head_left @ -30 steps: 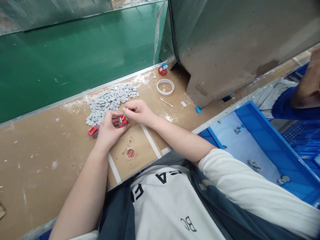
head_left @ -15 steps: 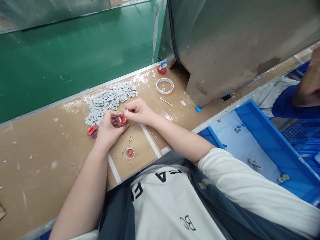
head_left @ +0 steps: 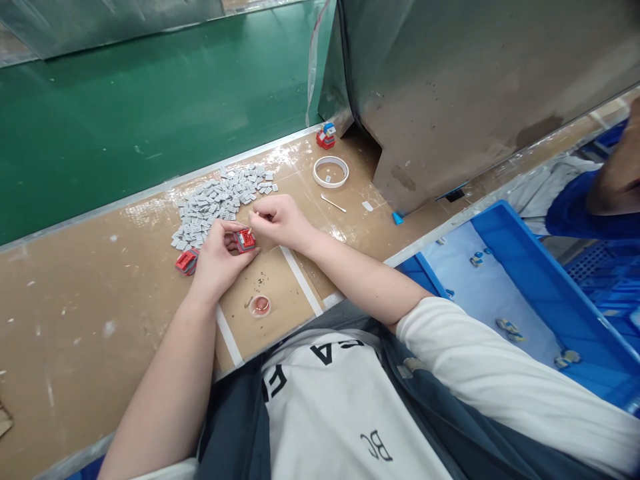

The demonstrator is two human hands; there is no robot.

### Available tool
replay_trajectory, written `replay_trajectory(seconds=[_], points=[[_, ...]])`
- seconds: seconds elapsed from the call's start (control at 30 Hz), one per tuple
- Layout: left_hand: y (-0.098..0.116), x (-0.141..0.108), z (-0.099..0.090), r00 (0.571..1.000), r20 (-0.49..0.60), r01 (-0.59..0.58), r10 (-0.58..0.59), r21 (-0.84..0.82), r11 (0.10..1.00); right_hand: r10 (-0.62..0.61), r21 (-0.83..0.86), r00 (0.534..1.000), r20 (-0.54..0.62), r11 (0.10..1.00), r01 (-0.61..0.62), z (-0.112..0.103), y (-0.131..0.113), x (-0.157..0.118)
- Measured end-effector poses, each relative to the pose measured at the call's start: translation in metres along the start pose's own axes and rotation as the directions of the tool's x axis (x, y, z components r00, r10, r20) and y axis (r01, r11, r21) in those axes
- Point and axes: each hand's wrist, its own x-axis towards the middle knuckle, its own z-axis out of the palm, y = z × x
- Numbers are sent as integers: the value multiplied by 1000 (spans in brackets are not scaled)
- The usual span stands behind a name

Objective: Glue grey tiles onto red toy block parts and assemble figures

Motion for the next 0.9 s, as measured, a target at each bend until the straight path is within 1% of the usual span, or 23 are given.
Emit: replay_trajectory(seconds=[0.27,0.37,0.5,0.7,0.9], points=[[1,0,0,1000,4,16,-16,-13,1000,-59,40,998,1,997,59,2,5,0],[1,0,0,1000,1,17,-17,0,1000,-53,41,999,9,998,52,2,5,-1],[0,0,0,1000,3,11,-11,2,1000,-46,33,998,51,998,44,4,4,-2],[1,-1,0,1000,-5,7,-7,6,1000,-75,39,992,103,997,71,6,6,-4],[2,-2,0,1000,-1,17,-17,1,1000,-97,68,983,158,994,87,4,6,-3]])
